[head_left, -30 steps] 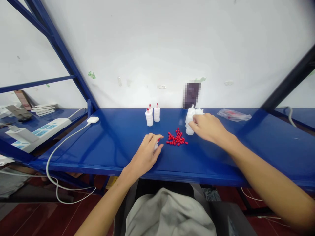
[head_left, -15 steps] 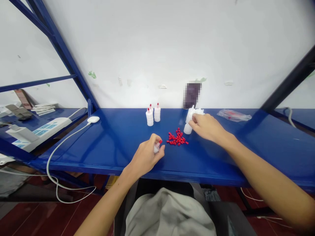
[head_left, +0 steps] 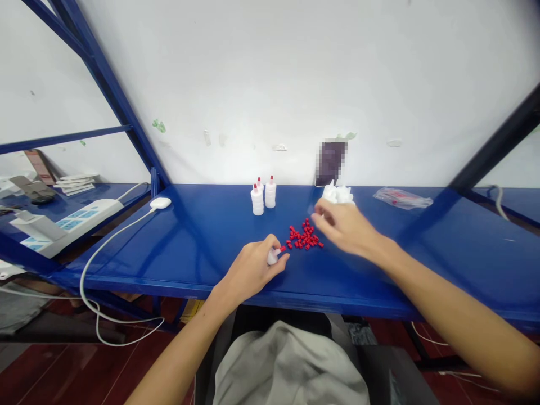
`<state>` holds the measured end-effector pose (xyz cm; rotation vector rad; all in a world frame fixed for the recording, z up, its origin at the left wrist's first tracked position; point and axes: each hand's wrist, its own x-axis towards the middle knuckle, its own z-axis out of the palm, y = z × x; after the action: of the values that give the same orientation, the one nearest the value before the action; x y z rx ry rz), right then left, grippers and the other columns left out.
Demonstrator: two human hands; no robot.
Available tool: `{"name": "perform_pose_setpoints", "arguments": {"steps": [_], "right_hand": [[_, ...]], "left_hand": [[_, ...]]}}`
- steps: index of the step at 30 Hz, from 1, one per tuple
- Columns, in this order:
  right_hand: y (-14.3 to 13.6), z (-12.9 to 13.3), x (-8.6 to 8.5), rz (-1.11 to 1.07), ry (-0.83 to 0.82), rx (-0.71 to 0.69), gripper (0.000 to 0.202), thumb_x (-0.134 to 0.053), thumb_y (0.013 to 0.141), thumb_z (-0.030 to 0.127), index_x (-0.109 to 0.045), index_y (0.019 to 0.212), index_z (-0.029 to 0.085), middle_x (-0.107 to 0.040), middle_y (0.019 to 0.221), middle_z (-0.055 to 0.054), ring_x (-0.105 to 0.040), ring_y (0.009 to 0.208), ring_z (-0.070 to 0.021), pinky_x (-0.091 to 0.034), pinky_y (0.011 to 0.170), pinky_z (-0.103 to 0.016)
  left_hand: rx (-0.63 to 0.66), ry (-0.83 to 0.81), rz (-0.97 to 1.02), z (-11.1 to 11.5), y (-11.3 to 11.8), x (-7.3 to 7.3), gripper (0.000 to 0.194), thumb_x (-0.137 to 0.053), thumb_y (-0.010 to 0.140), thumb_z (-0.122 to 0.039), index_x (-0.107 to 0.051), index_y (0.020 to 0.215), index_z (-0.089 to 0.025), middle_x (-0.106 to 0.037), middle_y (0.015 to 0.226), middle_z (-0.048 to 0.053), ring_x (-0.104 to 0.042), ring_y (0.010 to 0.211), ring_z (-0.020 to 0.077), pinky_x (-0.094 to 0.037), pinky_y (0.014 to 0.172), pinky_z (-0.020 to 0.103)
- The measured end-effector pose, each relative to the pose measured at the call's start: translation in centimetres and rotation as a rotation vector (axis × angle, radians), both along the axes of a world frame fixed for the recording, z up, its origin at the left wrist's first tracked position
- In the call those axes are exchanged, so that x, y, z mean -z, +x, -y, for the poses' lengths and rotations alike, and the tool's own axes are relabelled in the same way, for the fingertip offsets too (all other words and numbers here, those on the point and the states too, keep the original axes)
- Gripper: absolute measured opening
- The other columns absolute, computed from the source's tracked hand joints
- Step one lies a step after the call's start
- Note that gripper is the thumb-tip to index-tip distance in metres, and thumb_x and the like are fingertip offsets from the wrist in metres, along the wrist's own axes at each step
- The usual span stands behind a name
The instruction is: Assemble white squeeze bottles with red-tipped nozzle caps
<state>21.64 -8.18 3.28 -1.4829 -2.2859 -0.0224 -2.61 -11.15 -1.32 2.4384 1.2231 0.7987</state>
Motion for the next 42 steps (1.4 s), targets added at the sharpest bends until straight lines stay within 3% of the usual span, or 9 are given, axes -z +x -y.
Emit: {"name": "perform_pose_setpoints", "arguments": {"steps": [4, 7, 10, 14, 21, 26, 31, 36, 42], "right_hand": [[-2.8, 1.4, 1.5, 0.062, 0.043, -0.497, 0.024, -0.036, 0.101, 0.034, -0.054, 0.093, 0.019, -0.063, 0.084, -0.005, -0.054, 0.071, -0.0178, -0.039, 0.067, -0.029], [-3.8, 1.8, 2.4, 0.159, 0.160, -0.616, 0.031, -0.031, 0.104, 0.032, -0.055, 0.091, 0.018, -0.061, 0.085, -0.008, -0.051, 0.070, -0.0180, -0.039, 0.068, -0.031], [-4.1, 1.9, 2.8, 0.129, 0.117, -0.632, 0.030, -0.033, 0.104, 0.033, -0.053, 0.087, 0.018, -0.059, 0.082, -0.006, -0.048, 0.067, -0.0169, -0.037, 0.064, -0.030], [-4.5, 2.1, 3.2, -0.122, -0.142, -0.679, 0.028, -0.034, 0.103, 0.030, -0.042, 0.078, 0.021, -0.052, 0.073, 0.000, -0.043, 0.062, -0.0131, -0.035, 0.059, -0.027], [-3.8, 1.3, 2.9, -0.435, -0.251, -0.525, 0.040, -0.024, 0.104, 0.039, -0.030, 0.068, 0.022, -0.037, 0.060, 0.004, -0.035, 0.054, -0.0116, -0.032, 0.056, -0.026], [-1.6, 0.3, 2.0, -0.012, -0.060, -0.347, 0.027, -0.036, 0.099, 0.030, -0.039, 0.073, 0.021, -0.051, 0.068, 0.000, -0.042, 0.059, -0.0144, -0.028, 0.059, -0.028], [-1.5, 0.0, 2.1, 0.296, 0.034, -0.247, 0.018, -0.044, 0.095, 0.028, -0.052, 0.081, 0.019, -0.062, 0.079, -0.006, -0.053, 0.071, -0.0206, -0.029, 0.064, -0.032], [-1.8, 0.4, 2.0, 0.215, 0.022, -0.200, 0.019, -0.045, 0.094, 0.030, -0.052, 0.082, 0.019, -0.061, 0.071, -0.004, -0.050, 0.065, -0.0186, -0.033, 0.076, -0.036], [-1.8, 1.7, 1.5, 0.067, -0.142, -0.425, 0.008, -0.056, 0.085, 0.028, -0.056, 0.086, 0.020, -0.054, 0.062, 0.000, -0.050, 0.066, -0.0183, -0.033, 0.061, -0.028]], "left_hand": [[0.083, -0.019, 0.015, -0.2, -0.1, 0.2, 0.019, -0.051, 0.096, -0.032, -0.052, 0.082, -0.019, -0.057, 0.070, -0.003, -0.048, 0.060, 0.0110, -0.034, 0.059, 0.024], [0.137, -0.042, 0.017, -0.4, -0.2, 0.3, 0.016, -0.052, 0.094, -0.027, -0.051, 0.080, -0.018, -0.058, 0.074, -0.002, -0.048, 0.063, 0.0115, -0.035, 0.061, 0.024], [0.206, -0.071, 0.004, -0.3, -0.3, 0.2, 0.011, -0.052, 0.092, -0.021, -0.053, 0.082, -0.018, -0.060, 0.078, -0.001, -0.050, 0.068, 0.0124, -0.038, 0.064, 0.024], [0.236, -0.045, -0.036, 0.1, -0.2, -0.1, 0.013, -0.048, 0.096, -0.023, -0.056, 0.087, -0.017, -0.063, 0.085, 0.002, -0.054, 0.074, 0.0141, -0.042, 0.070, 0.025], [0.090, 0.164, -0.099, 0.3, -0.3, 0.3, 0.021, -0.039, 0.101, -0.025, -0.055, 0.090, -0.019, -0.058, 0.082, 0.002, -0.054, 0.073, 0.0151, -0.040, 0.069, 0.027], [-0.014, 0.089, -0.065, 0.0, -0.1, 0.1, 0.015, -0.043, 0.099, -0.027, -0.054, 0.091, -0.021, -0.061, 0.078, 0.000, -0.055, 0.067, 0.0145, -0.037, 0.063, 0.026], [0.031, 0.058, -0.130, 0.5, 0.0, -0.3, 0.017, -0.056, 0.089, -0.031, -0.051, 0.077, -0.020, -0.060, 0.070, -0.001, -0.054, 0.062, 0.0144, -0.034, 0.059, 0.026], [0.078, 0.073, -0.161, 0.6, -0.1, -0.1, 0.013, -0.060, 0.083, -0.029, -0.050, 0.079, -0.021, -0.061, 0.072, -0.001, -0.055, 0.064, 0.0151, -0.036, 0.061, 0.027], [0.056, 0.076, -0.178, 0.3, 0.0, 0.1, 0.012, -0.054, 0.090, -0.029, -0.053, 0.081, -0.021, -0.063, 0.074, 0.000, -0.058, 0.067, 0.0162, -0.034, 0.062, 0.027]]}}
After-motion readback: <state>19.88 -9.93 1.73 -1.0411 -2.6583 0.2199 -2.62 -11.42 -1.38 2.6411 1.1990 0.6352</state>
